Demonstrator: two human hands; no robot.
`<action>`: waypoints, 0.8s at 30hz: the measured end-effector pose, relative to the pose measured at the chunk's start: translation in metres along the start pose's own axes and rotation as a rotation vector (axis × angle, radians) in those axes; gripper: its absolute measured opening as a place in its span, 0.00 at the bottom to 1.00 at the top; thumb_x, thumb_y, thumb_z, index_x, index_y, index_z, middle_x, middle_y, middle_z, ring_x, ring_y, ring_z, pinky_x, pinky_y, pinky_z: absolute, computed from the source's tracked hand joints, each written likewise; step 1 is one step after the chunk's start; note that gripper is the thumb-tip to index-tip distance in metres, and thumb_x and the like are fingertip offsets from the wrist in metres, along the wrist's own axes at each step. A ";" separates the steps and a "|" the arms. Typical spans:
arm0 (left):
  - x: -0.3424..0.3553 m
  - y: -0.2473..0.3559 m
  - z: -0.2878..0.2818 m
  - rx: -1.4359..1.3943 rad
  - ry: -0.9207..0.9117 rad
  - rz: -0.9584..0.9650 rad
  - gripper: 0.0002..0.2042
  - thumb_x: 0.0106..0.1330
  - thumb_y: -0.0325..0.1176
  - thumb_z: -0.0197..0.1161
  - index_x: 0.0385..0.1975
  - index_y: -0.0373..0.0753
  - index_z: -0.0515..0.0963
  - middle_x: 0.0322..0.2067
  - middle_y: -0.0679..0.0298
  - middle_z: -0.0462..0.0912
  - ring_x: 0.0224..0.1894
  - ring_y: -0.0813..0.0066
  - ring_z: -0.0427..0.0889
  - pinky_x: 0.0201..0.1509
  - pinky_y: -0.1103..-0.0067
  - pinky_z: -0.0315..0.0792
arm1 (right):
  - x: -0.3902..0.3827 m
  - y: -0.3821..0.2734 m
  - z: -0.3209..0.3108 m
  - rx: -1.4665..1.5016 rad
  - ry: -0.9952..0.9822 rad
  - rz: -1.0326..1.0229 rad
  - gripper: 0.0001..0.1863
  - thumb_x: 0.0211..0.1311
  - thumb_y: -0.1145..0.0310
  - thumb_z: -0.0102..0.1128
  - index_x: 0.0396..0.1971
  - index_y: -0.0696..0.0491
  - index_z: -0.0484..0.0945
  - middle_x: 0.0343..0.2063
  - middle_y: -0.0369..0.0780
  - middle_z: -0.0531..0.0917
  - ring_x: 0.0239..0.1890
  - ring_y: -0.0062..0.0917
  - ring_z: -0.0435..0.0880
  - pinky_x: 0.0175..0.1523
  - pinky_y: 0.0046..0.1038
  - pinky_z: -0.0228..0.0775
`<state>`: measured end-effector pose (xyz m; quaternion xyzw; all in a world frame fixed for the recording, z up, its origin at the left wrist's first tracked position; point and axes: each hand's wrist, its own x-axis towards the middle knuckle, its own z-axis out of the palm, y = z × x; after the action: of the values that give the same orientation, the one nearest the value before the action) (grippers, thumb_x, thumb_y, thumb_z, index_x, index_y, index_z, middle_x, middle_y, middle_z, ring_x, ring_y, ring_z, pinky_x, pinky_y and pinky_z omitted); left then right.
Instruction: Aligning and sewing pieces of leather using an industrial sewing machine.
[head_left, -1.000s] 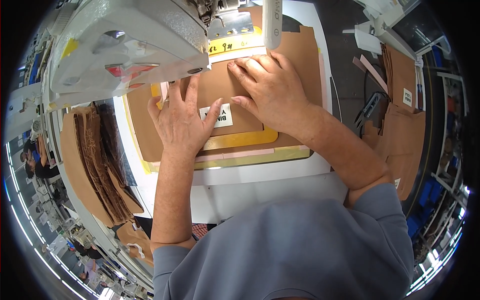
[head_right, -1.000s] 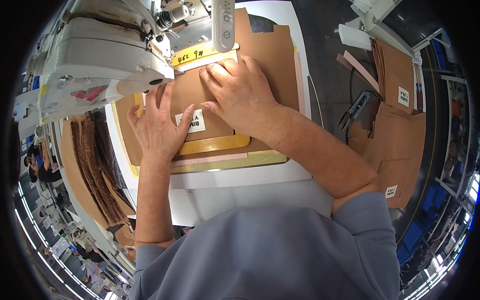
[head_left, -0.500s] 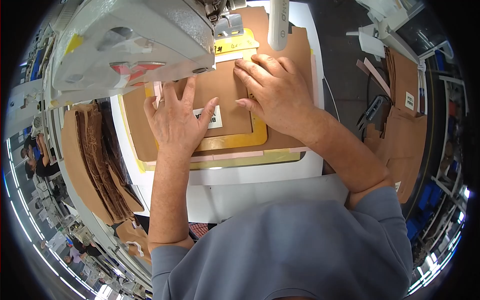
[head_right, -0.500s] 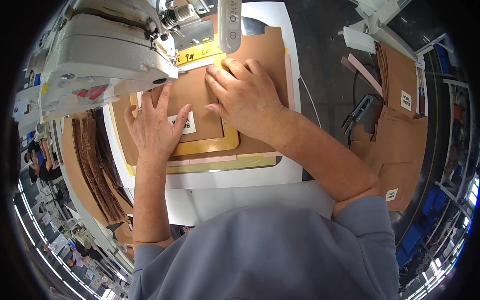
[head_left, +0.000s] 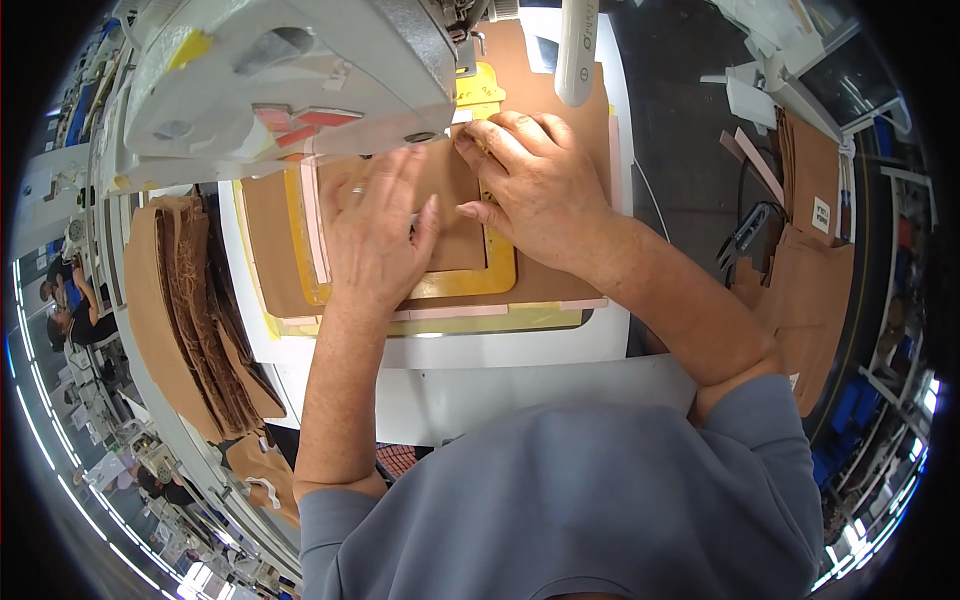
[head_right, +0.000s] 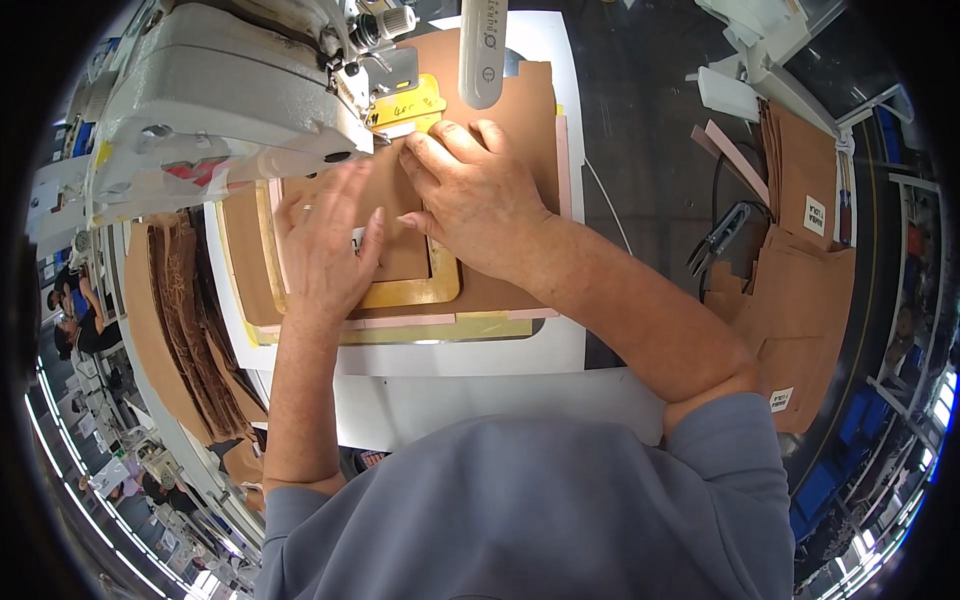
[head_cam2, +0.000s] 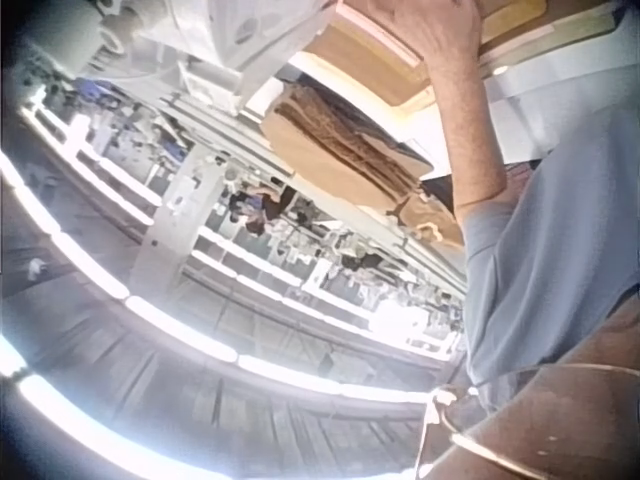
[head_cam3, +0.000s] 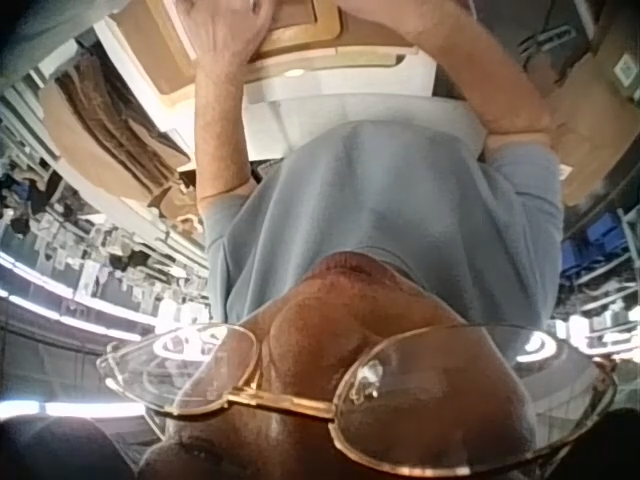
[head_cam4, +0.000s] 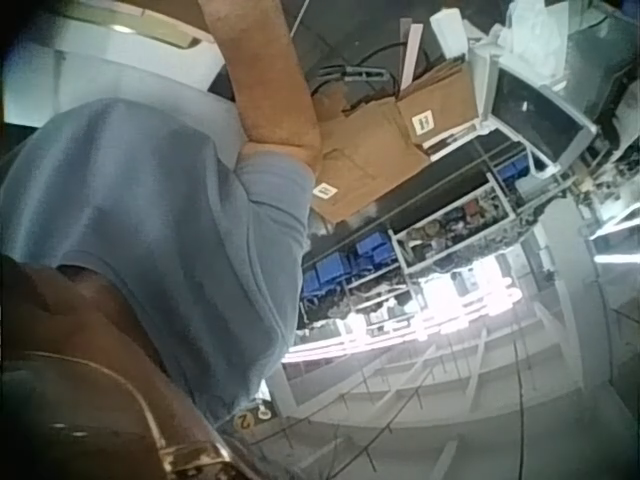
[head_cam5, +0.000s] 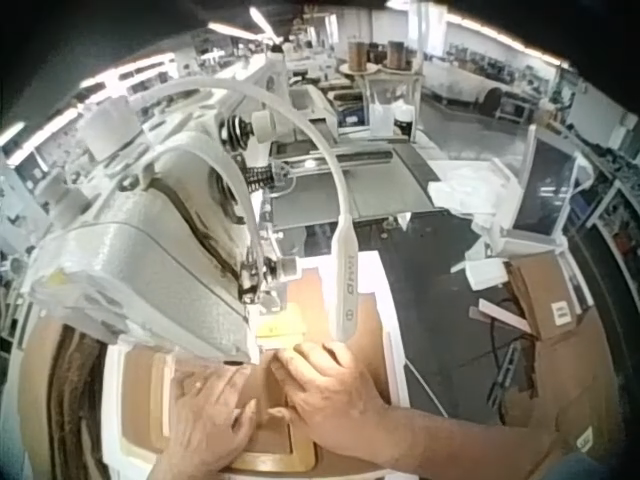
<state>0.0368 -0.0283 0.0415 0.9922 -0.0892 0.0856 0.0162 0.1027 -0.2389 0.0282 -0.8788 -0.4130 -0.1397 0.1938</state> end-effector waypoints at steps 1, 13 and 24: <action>0.000 -0.001 0.004 -0.112 0.092 0.133 0.27 0.65 0.43 0.67 0.63 0.43 0.77 0.60 0.61 0.79 0.63 0.65 0.77 0.67 0.59 0.64 | 0.002 -0.003 0.000 0.003 0.001 -0.004 0.29 0.54 0.48 0.73 0.50 0.55 0.85 0.52 0.33 0.81 0.59 0.24 0.75 0.61 0.36 0.65; -0.001 -0.003 -0.005 -0.093 0.006 0.008 0.29 0.62 0.41 0.68 0.65 0.44 0.76 0.60 0.64 0.77 0.60 0.62 0.76 0.68 0.60 0.63 | 0.010 -0.009 0.001 0.068 -0.056 -0.102 0.30 0.50 0.53 0.74 0.51 0.56 0.84 0.54 0.35 0.82 0.58 0.28 0.79 0.66 0.38 0.67; 0.005 -0.005 -0.004 -0.075 0.014 0.024 0.27 0.62 0.42 0.66 0.65 0.52 0.77 0.58 0.64 0.77 0.60 0.60 0.74 0.69 0.58 0.60 | 0.012 -0.011 0.002 0.031 0.010 -0.142 0.27 0.53 0.51 0.73 0.45 0.57 0.85 0.48 0.36 0.82 0.55 0.27 0.78 0.65 0.37 0.68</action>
<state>0.0421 -0.0237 0.0464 0.9891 -0.1042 0.0894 0.0528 0.1015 -0.2234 0.0340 -0.8434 -0.4756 -0.1510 0.1991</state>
